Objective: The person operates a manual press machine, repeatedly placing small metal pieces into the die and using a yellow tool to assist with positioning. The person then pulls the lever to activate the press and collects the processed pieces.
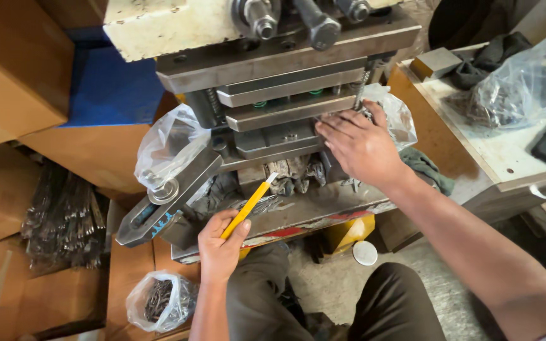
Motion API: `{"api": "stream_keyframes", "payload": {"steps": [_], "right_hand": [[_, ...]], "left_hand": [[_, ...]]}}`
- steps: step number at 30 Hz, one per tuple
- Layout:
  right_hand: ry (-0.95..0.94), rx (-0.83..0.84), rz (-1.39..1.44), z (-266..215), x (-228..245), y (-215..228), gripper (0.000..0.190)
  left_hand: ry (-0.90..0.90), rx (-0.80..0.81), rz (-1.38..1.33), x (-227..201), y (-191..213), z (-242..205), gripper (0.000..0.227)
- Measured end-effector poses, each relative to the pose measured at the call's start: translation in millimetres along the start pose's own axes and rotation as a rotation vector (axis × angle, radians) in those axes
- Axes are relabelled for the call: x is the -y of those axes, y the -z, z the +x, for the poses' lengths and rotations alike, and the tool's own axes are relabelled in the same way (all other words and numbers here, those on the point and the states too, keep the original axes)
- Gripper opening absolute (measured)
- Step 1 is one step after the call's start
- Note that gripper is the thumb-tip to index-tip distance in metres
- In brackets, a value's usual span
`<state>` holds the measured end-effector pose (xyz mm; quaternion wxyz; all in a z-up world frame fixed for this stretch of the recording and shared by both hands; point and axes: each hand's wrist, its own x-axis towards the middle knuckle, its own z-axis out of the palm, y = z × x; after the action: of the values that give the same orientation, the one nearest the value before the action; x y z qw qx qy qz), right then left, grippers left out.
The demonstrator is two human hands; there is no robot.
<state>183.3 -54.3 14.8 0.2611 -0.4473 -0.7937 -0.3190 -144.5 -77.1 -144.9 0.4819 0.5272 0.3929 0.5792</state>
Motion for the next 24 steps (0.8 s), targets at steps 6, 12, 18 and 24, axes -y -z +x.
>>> {"api": "stream_keyframes", "payload": {"steps": [6,12,18,24], "right_hand": [[0.071,-0.096,0.059,-6.9,-0.9,-6.0,0.022],[-0.181,-0.116,0.180,-7.9,0.2,-19.6,0.012],[-0.277,-0.107,0.214,-13.3,9.3,-23.5,0.028],[-0.292,-0.043,0.146,-13.3,35.7,-3.1,0.051]], "left_hand": [[0.009,0.024,-0.029,-2.2,-0.6,0.4,0.027],[0.017,0.031,-0.018,-3.3,-0.7,0.1,0.027],[0.002,0.036,-0.061,-7.2,-2.6,0.3,0.028],[0.004,0.039,0.029,-7.5,-2.6,-0.4,0.024]]}}
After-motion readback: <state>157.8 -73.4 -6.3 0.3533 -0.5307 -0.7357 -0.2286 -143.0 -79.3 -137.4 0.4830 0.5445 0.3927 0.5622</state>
